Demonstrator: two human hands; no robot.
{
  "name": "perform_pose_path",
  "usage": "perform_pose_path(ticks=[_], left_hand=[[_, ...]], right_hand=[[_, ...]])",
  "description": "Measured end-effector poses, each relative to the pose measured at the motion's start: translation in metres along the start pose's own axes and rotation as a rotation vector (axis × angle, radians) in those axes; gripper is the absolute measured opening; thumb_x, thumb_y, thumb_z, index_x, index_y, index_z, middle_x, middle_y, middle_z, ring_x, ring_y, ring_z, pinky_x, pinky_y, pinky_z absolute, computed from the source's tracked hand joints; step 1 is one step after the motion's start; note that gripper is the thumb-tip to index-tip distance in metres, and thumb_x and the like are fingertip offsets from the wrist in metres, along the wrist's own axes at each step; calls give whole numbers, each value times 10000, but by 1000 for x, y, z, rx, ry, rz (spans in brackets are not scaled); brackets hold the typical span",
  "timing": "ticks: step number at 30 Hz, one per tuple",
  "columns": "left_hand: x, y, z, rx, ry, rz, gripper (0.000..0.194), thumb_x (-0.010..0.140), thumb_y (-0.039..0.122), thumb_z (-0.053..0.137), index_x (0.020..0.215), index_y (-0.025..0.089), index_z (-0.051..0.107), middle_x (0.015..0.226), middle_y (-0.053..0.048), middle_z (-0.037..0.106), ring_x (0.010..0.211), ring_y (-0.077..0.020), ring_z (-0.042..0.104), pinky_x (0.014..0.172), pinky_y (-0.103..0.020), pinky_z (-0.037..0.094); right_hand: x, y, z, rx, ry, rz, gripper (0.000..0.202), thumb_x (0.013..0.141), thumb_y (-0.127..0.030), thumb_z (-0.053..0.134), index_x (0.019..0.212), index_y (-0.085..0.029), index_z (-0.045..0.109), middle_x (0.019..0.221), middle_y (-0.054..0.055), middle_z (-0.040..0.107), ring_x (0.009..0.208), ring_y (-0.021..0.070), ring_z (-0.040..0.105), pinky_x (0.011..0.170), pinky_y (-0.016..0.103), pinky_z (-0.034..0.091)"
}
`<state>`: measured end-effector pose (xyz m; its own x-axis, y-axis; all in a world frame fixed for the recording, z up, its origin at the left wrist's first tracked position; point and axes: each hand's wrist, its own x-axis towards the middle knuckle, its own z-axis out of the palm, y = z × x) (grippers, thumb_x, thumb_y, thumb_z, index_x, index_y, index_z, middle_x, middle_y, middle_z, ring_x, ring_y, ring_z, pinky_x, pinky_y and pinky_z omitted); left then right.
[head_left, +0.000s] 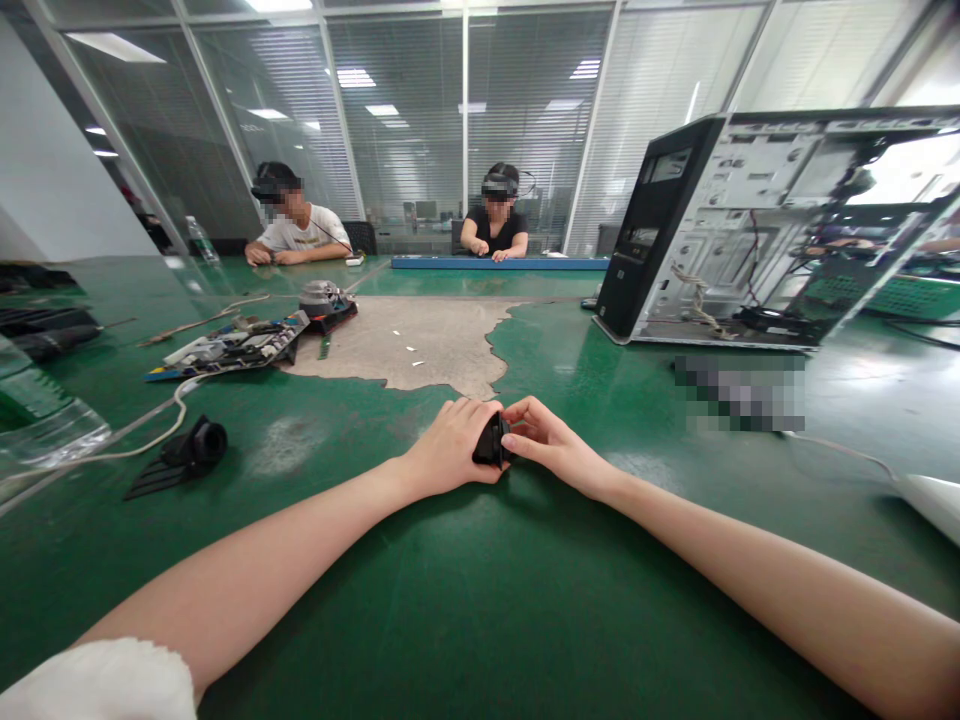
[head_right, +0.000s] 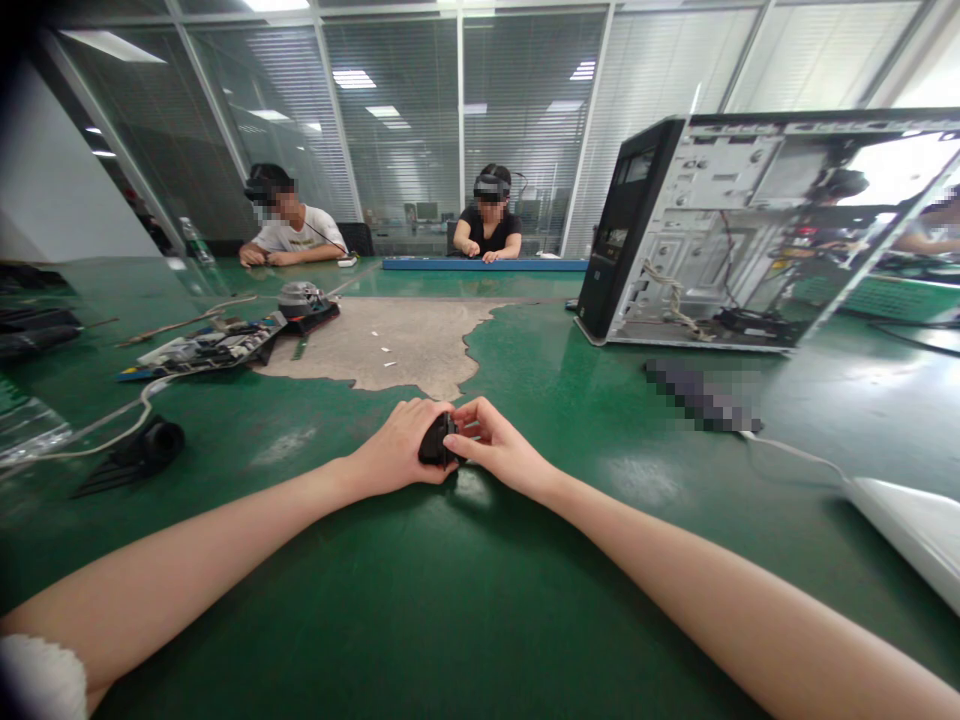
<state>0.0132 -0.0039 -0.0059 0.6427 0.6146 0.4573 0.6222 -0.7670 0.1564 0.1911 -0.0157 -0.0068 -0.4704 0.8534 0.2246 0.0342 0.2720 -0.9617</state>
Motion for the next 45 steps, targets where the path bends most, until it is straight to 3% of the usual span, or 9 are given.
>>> perform_pose_path(ticks=[9,21,28,35,40,45], left_hand=[[0,1,-1,8,-26,-17,547,621,307,640,1091,178,394,1044,-77,533,922,-257,483,756,-351,351],[0,0,0,13,-2,-10,529,643,332,622,1093,173,394,1035,-77,536,918,-252,482,752,-346,349],[-1,0,-1,2,-24,-12,550,615,306,643,1088,177,395,1033,-75,533,908,-252,482,744,-346,348],[0,0,0,-3,-5,-8,540,634,326,628,1096,178,392,1024,-73,534,911,-250,481,754,-351,349],[0,0,-1,-4,-3,-7,534,641,338,627,1094,176,395,1023,-72,533,919,-247,479,757,-347,351],[0,0,0,-6,-4,-16,537,638,334,622,1098,181,392,1031,-76,528,929,-254,477,760,-354,349]], right_hand=[[-1,-3,-2,87,-61,-7,326,667,-248,684,843,-220,411,886,-12,540,823,132,540,703,279,451],[0,-1,0,9,-7,28,266,742,-312,610,922,-197,453,871,8,548,779,129,547,706,290,454],[-2,-2,0,48,-59,-16,337,670,-238,683,854,-225,401,919,-9,531,849,132,536,722,276,454],[-1,-2,1,40,12,-23,217,749,-327,598,838,-210,439,902,-6,522,778,114,530,696,263,443],[-1,-3,2,7,2,29,246,756,-318,594,920,-197,456,865,7,544,784,127,542,705,285,453],[-2,-2,1,39,-44,5,256,732,-304,622,879,-208,435,839,-8,546,782,128,550,683,280,465]])
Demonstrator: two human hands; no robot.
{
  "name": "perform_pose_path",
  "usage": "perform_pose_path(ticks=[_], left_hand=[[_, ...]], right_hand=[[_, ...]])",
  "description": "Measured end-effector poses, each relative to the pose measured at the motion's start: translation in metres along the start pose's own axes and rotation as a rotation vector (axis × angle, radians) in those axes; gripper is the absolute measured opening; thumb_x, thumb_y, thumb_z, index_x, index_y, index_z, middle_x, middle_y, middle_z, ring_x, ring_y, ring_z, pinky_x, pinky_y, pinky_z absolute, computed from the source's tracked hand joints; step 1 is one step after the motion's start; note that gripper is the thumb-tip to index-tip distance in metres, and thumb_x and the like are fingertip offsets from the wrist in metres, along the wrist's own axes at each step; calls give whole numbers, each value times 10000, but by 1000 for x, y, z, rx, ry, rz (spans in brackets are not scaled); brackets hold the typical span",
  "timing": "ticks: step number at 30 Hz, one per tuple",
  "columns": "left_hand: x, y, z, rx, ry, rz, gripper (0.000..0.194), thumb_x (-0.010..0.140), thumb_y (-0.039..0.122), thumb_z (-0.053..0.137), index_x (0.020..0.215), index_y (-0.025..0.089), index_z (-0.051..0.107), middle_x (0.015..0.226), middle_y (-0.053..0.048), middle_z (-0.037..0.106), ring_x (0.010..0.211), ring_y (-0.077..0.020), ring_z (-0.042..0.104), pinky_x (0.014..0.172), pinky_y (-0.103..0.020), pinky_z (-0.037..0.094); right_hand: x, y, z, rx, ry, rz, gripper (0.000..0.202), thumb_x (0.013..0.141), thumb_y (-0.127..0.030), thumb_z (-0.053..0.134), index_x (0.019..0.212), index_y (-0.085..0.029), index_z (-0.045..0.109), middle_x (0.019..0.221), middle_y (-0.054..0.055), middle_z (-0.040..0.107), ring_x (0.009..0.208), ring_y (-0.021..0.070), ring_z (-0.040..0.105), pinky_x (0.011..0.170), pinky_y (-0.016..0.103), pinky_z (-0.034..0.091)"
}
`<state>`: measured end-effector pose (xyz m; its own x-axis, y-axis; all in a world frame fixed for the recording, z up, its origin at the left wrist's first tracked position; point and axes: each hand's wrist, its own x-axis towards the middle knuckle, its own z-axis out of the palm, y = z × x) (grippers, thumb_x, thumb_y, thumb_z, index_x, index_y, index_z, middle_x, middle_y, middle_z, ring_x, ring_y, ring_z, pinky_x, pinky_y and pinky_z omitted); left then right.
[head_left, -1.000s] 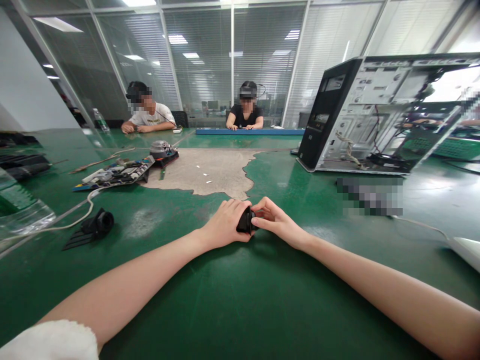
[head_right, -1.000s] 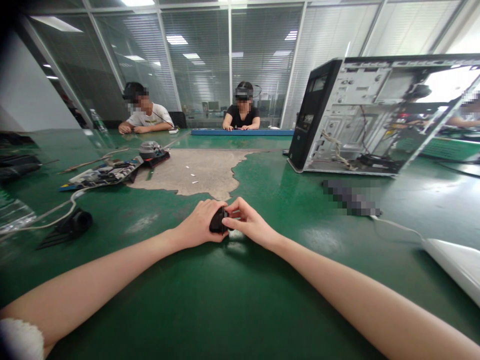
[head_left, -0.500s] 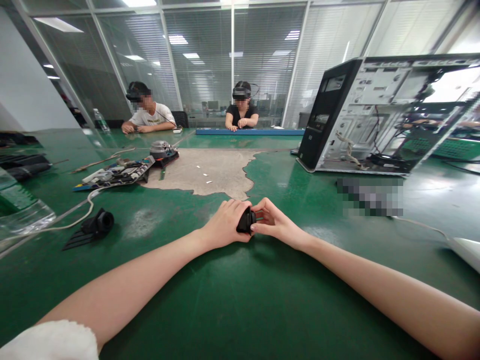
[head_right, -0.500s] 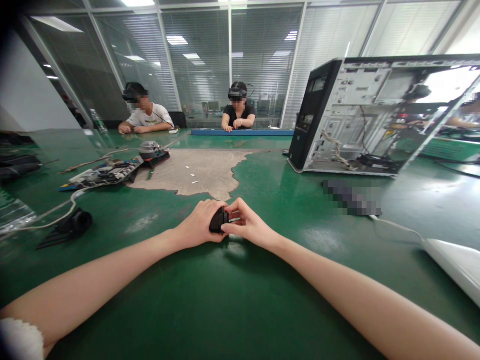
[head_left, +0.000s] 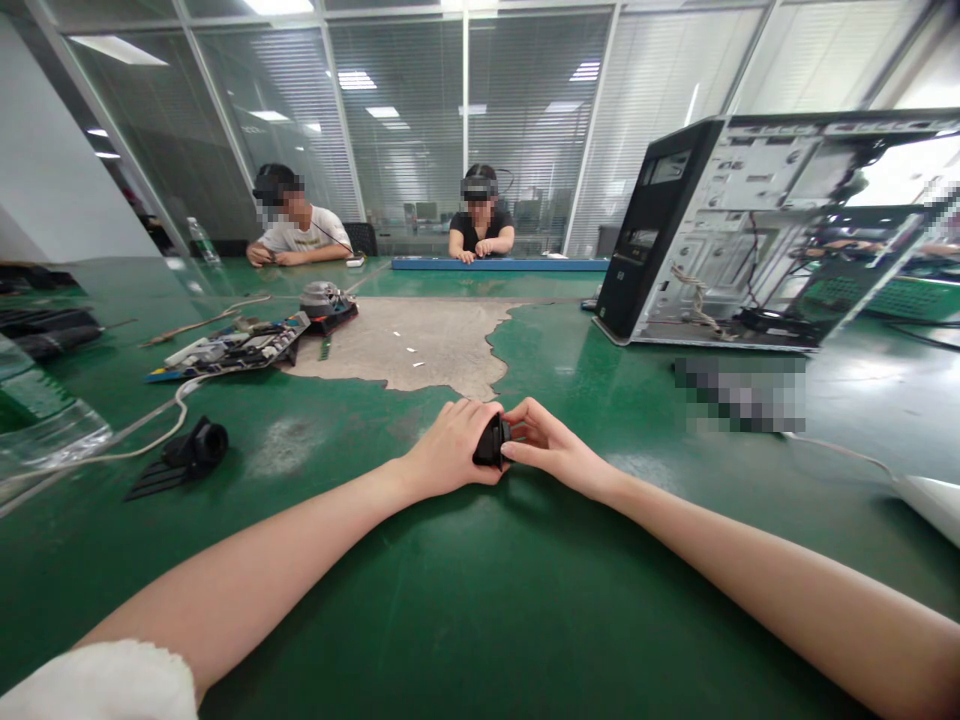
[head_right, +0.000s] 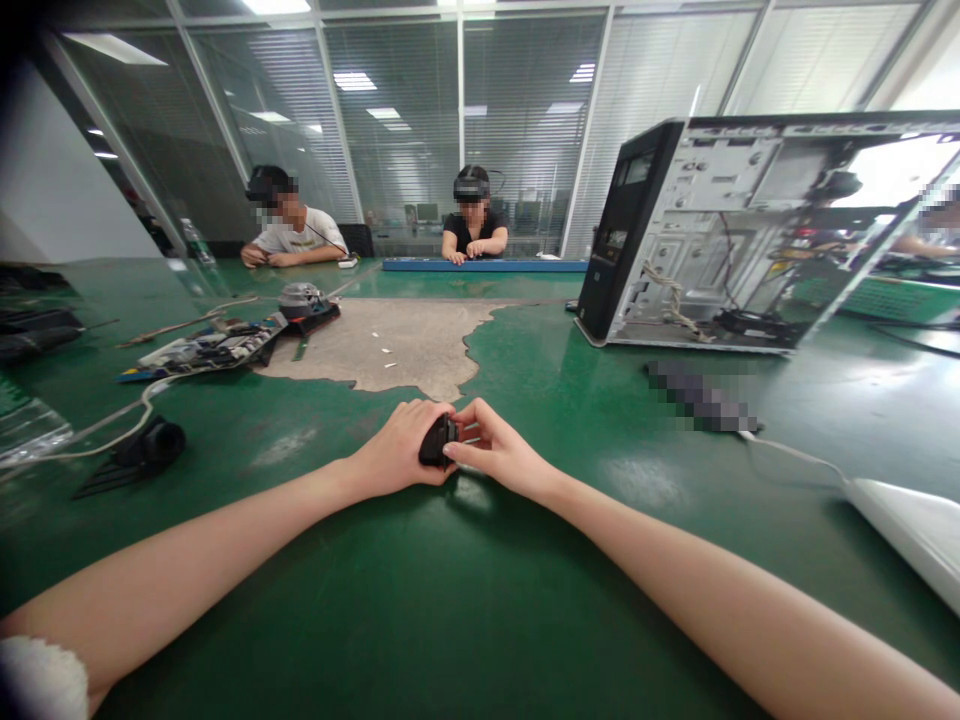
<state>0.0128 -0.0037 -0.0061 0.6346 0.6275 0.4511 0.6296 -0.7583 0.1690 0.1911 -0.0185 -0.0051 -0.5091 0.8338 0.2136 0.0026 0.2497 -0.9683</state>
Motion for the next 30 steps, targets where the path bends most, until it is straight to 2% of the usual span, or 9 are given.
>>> perform_pose_path(ticks=[5,10,15,23,30], left_hand=[[0,0,0,7,-5,4,546,623,316,632,1093,180,390,1024,-77,532,918,-256,479,751,-352,348],[-1,0,0,12,5,13,543,634,332,628,1095,176,386,1026,-75,531,910,-250,478,752,-349,348],[0,0,-1,21,-2,12,534,641,341,627,1091,174,391,1030,-74,535,916,-252,478,751,-346,349],[0,0,-2,41,-14,9,551,621,315,640,1089,169,390,1034,-76,534,907,-250,479,744,-341,350],[-1,4,-2,45,3,2,521,652,293,618,1099,159,386,1046,-71,528,925,-232,468,780,-334,348]], right_hand=[[-1,1,-1,1,-5,-28,288,705,-277,649,869,-223,418,890,-6,542,853,143,545,708,281,461],[1,1,1,-17,66,-32,207,753,-333,590,825,-208,442,890,-8,536,781,124,543,715,281,438],[2,0,1,-43,80,28,256,739,-336,605,900,-200,459,897,13,544,793,139,547,721,305,450],[0,1,-1,20,-15,-20,301,695,-267,662,861,-219,416,871,-11,532,825,136,535,697,274,455],[2,4,-1,-3,53,-31,220,751,-323,600,835,-198,439,877,-6,513,781,118,529,710,269,437]])
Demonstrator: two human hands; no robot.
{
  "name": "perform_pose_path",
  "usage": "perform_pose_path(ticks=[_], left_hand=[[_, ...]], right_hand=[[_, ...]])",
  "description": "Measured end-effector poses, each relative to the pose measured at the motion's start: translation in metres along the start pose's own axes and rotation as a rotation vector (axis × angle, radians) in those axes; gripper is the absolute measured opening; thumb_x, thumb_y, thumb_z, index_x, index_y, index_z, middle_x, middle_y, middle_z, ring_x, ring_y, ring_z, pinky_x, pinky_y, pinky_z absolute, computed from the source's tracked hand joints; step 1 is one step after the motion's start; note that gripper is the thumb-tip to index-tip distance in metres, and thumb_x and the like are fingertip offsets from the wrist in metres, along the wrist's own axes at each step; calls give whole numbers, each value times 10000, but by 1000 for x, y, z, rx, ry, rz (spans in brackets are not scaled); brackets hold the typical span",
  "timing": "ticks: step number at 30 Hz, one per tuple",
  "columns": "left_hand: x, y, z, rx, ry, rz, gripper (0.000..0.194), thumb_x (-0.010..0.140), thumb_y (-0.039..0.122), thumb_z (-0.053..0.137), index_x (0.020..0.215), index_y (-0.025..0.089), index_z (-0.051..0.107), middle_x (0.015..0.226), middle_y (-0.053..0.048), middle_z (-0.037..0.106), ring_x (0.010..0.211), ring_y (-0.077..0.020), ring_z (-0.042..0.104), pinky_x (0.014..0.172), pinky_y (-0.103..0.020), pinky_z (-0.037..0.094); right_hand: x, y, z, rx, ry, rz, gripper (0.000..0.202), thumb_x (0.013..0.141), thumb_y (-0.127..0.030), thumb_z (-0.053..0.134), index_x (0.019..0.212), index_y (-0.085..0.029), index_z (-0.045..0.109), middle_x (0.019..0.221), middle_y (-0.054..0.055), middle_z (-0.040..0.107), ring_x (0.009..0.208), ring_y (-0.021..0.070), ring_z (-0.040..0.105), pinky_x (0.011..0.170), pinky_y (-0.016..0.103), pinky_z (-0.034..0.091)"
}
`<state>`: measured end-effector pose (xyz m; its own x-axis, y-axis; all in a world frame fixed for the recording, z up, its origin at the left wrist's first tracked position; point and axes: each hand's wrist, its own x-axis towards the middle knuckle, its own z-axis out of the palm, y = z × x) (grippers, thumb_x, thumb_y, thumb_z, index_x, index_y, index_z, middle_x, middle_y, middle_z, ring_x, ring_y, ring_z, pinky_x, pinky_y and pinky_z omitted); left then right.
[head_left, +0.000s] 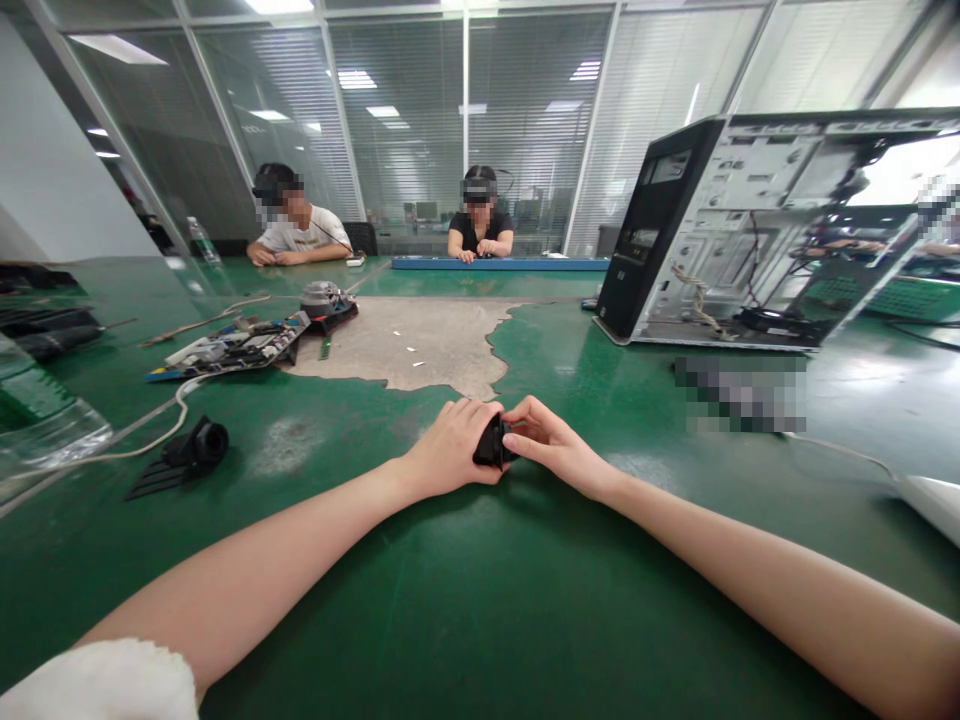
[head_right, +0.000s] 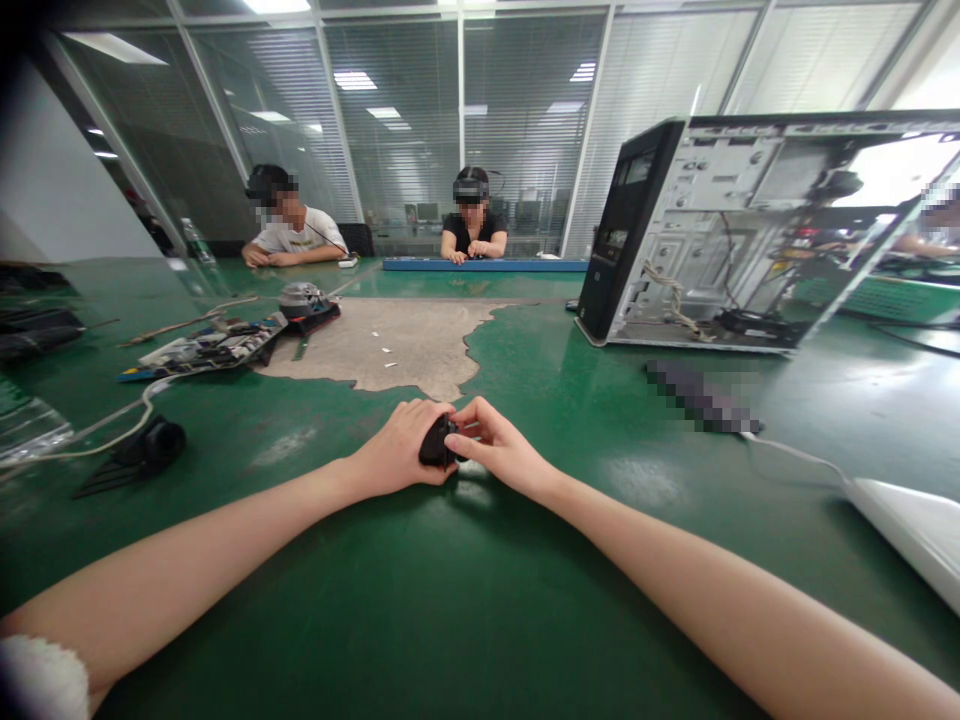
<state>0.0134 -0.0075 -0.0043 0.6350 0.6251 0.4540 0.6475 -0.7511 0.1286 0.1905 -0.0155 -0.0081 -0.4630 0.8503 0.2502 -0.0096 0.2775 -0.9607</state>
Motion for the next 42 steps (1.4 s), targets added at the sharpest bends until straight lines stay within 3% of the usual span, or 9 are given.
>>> perform_pose_path(ticks=[7,14,20,26,35,42], left_hand=[[1,-5,4,-21,2,13,544,643,349,624,1100,171,388,1042,-73,531,922,-245,477,757,-342,351],[1,-5,3,-25,-3,17,561,619,314,637,1099,162,390,1029,-75,531,911,-247,482,752,-343,349],[1,-4,3,-32,3,9,560,626,332,630,1102,171,385,1034,-76,535,913,-250,481,758,-350,349],[1,-4,3,-27,5,7,541,645,352,623,1098,171,391,1039,-80,535,918,-252,480,759,-351,354],[0,-4,-1,-25,-42,4,576,617,327,640,1104,164,379,1053,-87,524,922,-256,479,759,-354,360],[-4,-1,0,6,-3,-22,545,640,320,615,1110,166,388,1048,-82,526,913,-250,471,754,-350,346]], right_hand=[[1,1,0,-44,42,52,296,730,-323,615,950,-196,463,957,32,521,836,149,543,735,316,460],[-2,-2,-1,16,-41,9,299,683,-245,667,851,-213,422,906,1,535,867,147,537,715,287,462],[-1,-1,0,16,16,7,229,727,-293,623,828,-206,436,901,-3,526,825,129,542,718,279,448],[0,1,0,-53,33,51,259,745,-307,603,930,-198,458,909,16,539,813,138,551,731,302,452],[-4,0,-1,27,-88,-4,345,683,-210,678,909,-221,419,904,-7,535,872,131,549,747,283,458],[-3,2,2,12,-38,-25,253,738,-283,626,901,-214,445,928,3,517,875,134,548,731,280,469]])
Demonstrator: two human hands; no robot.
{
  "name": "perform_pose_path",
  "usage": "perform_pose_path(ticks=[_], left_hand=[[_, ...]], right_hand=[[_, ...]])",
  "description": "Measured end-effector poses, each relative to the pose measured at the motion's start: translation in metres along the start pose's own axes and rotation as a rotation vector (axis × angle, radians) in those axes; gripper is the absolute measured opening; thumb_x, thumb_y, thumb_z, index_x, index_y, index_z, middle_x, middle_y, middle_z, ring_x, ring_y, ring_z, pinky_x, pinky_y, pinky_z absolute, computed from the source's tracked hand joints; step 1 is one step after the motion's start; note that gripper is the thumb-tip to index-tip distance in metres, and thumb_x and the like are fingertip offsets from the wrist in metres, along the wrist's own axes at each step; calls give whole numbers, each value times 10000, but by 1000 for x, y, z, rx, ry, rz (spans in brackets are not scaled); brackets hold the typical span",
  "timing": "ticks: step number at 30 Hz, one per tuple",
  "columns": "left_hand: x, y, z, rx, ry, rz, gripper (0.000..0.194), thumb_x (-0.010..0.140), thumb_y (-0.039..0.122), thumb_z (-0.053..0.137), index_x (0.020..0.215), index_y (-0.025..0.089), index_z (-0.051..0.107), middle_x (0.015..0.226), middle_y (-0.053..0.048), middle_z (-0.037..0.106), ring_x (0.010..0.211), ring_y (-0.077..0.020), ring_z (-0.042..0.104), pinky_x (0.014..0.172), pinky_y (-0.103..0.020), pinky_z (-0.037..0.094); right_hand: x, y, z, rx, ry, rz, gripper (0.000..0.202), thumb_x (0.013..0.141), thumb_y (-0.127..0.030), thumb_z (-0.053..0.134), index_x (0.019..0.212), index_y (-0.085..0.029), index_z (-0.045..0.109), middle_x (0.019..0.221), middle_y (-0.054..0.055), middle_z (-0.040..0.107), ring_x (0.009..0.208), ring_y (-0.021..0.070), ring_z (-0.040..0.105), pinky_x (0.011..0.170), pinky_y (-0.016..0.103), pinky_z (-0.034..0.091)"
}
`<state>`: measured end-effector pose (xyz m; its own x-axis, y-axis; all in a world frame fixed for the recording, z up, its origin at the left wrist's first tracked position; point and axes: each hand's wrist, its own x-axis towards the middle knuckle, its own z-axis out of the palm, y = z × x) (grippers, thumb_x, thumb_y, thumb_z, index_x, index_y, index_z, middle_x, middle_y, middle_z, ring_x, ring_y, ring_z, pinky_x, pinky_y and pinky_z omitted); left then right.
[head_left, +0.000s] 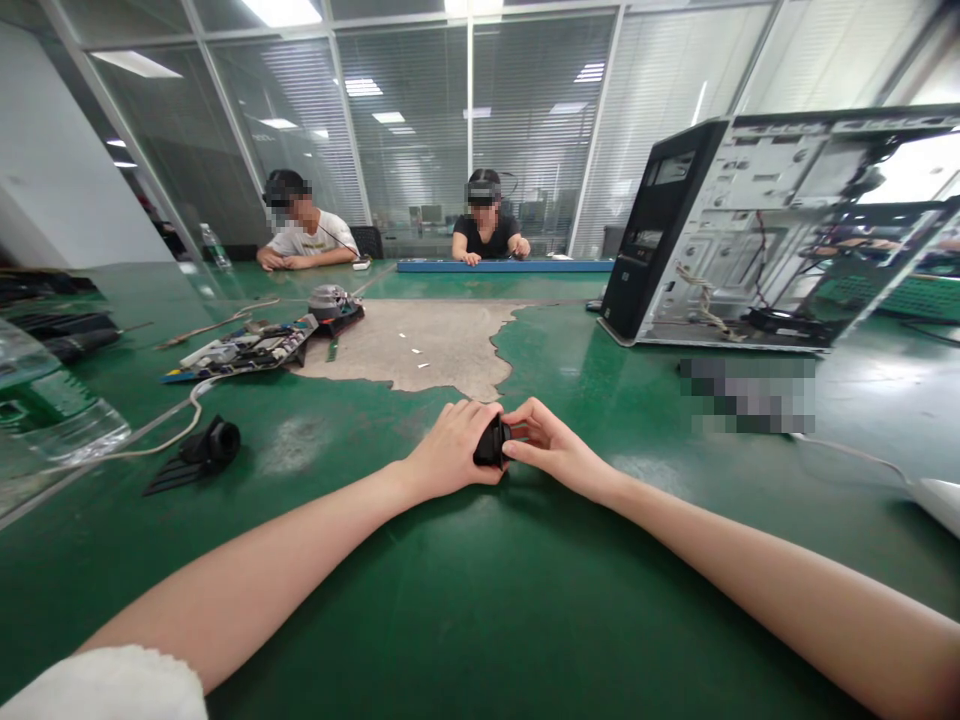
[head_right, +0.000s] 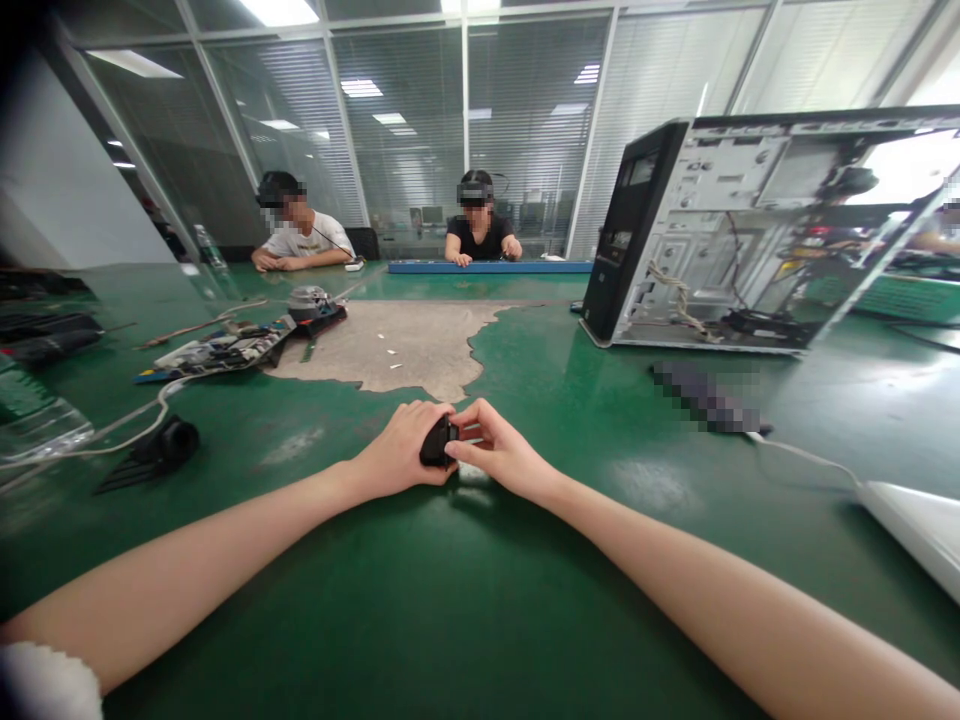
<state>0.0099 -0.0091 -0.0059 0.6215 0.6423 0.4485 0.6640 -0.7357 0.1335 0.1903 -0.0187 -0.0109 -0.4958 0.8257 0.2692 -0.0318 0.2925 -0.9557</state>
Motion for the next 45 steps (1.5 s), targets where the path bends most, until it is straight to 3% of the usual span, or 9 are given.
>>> perform_pose_path(ticks=[6,13,17,24,32,38,45], left_hand=[[1,0,-1,-1,-11,15,528,666,333,599,1118,164,384,1038,-82,527,914,-252,470,749,-350,345],[0,-1,-2,-10,-25,6,566,624,297,634,1116,174,383,1040,-76,524,929,-260,469,755,-354,342],[0,0,-1,-4,-4,12,540,645,309,617,1112,168,385,1045,-79,526,919,-252,470,752,-348,345],[0,0,-2,-3,-3,17,529,661,326,608,1114,168,385,1045,-80,529,919,-252,470,755,-350,344],[-1,0,-2,-8,-12,17,543,634,297,623,1107,175,383,1030,-72,525,910,-250,471,747,-347,339],[0,1,-2,-8,5,20,538,645,309,613,1111,174,381,1026,-71,527,908,-247,472,748,-346,339],[0,0,-2,-12,3,23,531,651,337,622,1102,173,395,1026,-72,525,910,-246,470,748,-345,340]], right_hand=[[1,-3,-1,-17,6,61,301,723,-311,637,942,-203,461,970,28,529,876,152,558,762,324,472],[0,-3,-2,-7,-61,31,354,684,-259,682,923,-219,425,911,1,549,870,141,552,747,300,467],[1,-6,-1,8,-16,34,260,734,-309,626,892,-207,447,891,2,542,839,131,548,733,287,457],[2,-6,2,-50,60,69,310,701,-322,652,917,-200,466,934,23,531,850,149,553,744,316,475],[1,-4,-1,-3,-48,33,322,678,-265,681,887,-217,441,889,-4,550,846,142,557,723,295,478],[2,-5,0,-1,19,20,242,730,-346,624,855,-202,474,879,-1,545,816,137,559,722,290,464],[3,-5,0,-6,38,74,295,722,-337,631,927,-196,474,930,20,542,794,130,560,724,299,469]])
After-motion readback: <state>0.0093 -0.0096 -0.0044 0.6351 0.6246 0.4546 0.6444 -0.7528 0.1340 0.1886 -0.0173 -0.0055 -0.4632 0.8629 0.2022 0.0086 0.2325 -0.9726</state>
